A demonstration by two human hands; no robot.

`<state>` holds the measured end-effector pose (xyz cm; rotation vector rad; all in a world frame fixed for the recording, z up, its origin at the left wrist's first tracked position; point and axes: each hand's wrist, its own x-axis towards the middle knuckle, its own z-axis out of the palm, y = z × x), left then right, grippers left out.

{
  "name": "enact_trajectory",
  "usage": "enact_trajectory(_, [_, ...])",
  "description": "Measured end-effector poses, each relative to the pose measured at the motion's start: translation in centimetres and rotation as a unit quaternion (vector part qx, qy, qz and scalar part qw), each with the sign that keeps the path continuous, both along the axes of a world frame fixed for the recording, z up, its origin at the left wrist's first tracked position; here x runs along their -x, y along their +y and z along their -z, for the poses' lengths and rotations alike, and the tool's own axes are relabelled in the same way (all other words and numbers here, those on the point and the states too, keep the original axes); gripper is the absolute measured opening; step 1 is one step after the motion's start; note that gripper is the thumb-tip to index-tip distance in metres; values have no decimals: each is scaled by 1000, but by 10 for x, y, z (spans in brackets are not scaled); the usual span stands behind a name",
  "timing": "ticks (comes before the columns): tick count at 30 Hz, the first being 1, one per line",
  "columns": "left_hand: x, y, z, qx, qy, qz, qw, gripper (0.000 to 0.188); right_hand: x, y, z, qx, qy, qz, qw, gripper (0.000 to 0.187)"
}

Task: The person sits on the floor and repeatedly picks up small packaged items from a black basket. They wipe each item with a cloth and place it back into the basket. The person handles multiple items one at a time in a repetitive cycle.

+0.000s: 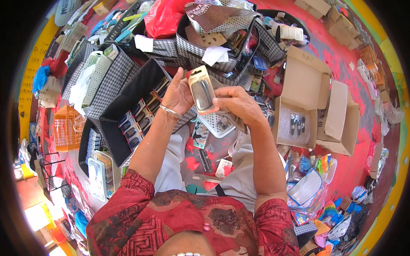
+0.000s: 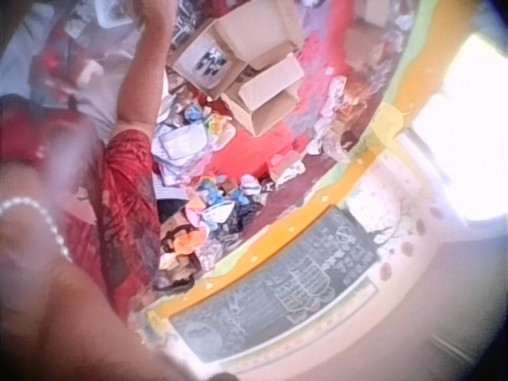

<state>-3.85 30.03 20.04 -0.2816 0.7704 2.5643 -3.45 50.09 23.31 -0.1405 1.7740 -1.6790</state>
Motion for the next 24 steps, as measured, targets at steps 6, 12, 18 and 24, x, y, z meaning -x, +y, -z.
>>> enact_trajectory(6, [-7,-11,-16,118,51,125,984,42,7,10,-16,4,-26,-88,996,25])
enact_trajectory(12, [-3,-14,-11,210,102,140,962,41,12,18,-5,-38,12,4,999,20])
enact_trajectory(18, [-4,5,7,361,101,63,925,36,19,5,-14,-87,166,334,924,21])
enact_trajectory(24, [-12,14,13,386,92,1,918,31,9,-22,18,-228,439,122,860,20])
